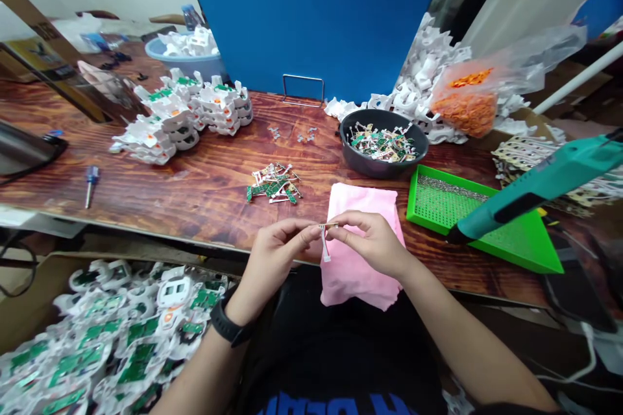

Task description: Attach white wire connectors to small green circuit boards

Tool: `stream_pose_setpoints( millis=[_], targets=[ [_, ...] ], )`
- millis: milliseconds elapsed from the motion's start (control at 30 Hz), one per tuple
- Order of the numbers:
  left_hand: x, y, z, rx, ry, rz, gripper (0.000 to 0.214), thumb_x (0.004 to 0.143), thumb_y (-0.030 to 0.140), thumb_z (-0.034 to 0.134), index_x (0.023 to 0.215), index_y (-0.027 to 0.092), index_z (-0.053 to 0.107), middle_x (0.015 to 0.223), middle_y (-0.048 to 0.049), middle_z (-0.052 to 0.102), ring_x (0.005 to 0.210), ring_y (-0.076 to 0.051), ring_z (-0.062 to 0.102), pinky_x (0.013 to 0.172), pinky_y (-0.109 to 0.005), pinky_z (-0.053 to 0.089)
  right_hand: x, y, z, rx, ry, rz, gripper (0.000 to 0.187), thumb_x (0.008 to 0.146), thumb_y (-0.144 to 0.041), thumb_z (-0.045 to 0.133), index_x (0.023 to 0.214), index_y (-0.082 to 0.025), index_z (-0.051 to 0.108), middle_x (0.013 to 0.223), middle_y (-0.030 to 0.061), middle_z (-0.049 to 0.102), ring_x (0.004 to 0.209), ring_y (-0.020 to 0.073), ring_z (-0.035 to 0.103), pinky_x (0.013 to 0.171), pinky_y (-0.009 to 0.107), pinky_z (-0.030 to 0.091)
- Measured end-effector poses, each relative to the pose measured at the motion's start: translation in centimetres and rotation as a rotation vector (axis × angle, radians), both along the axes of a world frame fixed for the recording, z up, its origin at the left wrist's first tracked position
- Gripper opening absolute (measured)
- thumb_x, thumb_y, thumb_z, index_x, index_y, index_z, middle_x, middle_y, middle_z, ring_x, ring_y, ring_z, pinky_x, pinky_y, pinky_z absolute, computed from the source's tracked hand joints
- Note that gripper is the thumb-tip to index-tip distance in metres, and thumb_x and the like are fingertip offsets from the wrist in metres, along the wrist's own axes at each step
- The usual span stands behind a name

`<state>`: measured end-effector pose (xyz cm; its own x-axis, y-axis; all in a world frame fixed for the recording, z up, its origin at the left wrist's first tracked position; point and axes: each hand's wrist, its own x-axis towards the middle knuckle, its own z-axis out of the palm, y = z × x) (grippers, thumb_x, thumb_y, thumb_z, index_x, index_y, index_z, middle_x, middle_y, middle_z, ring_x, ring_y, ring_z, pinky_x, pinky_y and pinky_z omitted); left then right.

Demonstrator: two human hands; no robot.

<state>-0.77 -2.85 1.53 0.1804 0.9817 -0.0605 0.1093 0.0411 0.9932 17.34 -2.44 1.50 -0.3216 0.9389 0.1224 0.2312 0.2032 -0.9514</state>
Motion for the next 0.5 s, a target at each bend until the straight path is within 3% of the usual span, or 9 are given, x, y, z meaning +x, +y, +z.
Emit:
stream_pose_setpoints(
  millis=[100,300,500],
  targets=[
    [-0.11,-0.04,-0.07,0.006,0.015,0.017,0.02,0.071,0.034,0.067,0.081,0.017,0.071,0.071,-0.0017,0.068,0.059,-0.011,0.056,0.058,-0.022,0.046,0.06,-0.03,0.09,-0.113,0.089,0.038,0.018,0.078,-0.036,0.06,0.085,-0.02,0.068,0.088,0.0031,0.069,0.087,0.018,0.062,0.082,0.032,0.046],
    [-0.16,0.14,-0.56,0.009,0.047,-0.055,0.017,0.074,0.032,0.064,0.082,0.019,0.07,0.079,-0.0024,0.071,0.07,-0.014,0.062,0.065,-0.022,0.048,0.15,0.03,0.03,-0.126,0.115,0.022,0.017,0.081,-0.032,0.057,0.082,-0.019,0.068,0.081,0.0024,0.069,0.08,0.0165,0.063,0.079,0.03,0.047],
    [0.05,0.19,-0.82,-0.027,0.028,-0.041,0.018,0.075,0.034,0.063,0.074,0.018,0.069,0.067,-0.0003,0.068,0.059,-0.012,0.06,0.056,-0.02,0.046,0.15,0.15,-0.34,-0.104,0.089,0.004,0.019,0.082,-0.027,0.055,0.072,-0.02,0.068,0.078,0.0018,0.07,0.083,0.017,0.063,0.081,0.029,0.046]
  ],
)
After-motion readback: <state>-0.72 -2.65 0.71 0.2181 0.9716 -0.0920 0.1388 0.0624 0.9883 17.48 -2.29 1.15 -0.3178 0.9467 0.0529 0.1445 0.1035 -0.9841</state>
